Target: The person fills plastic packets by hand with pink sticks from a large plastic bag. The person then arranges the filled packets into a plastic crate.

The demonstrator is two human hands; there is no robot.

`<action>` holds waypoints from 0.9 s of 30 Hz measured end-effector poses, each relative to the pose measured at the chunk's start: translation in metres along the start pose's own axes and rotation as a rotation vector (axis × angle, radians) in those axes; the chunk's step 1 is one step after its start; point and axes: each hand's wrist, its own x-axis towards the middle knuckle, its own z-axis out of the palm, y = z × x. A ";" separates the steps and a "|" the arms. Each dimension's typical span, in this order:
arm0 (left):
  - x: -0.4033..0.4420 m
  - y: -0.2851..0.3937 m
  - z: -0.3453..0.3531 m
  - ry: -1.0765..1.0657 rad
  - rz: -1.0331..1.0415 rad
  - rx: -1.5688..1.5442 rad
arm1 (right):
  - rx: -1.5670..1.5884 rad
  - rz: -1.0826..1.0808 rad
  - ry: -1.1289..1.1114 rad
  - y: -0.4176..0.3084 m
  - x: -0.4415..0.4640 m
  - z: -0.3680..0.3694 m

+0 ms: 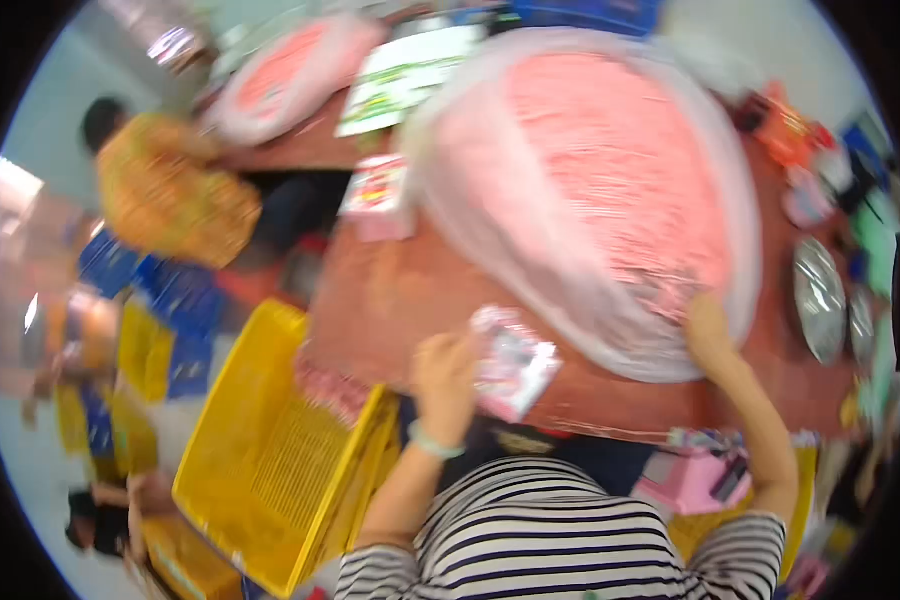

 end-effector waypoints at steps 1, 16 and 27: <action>0.005 0.006 -0.005 0.005 -0.003 0.024 | -0.066 -0.079 0.227 -0.013 -0.006 -0.008; 0.014 0.068 -0.025 0.035 -0.059 -0.420 | 0.305 -0.133 0.587 -0.027 -0.036 -0.019; 0.029 0.114 0.028 -0.755 -0.745 -1.252 | 1.455 0.299 0.232 -0.016 0.003 -0.051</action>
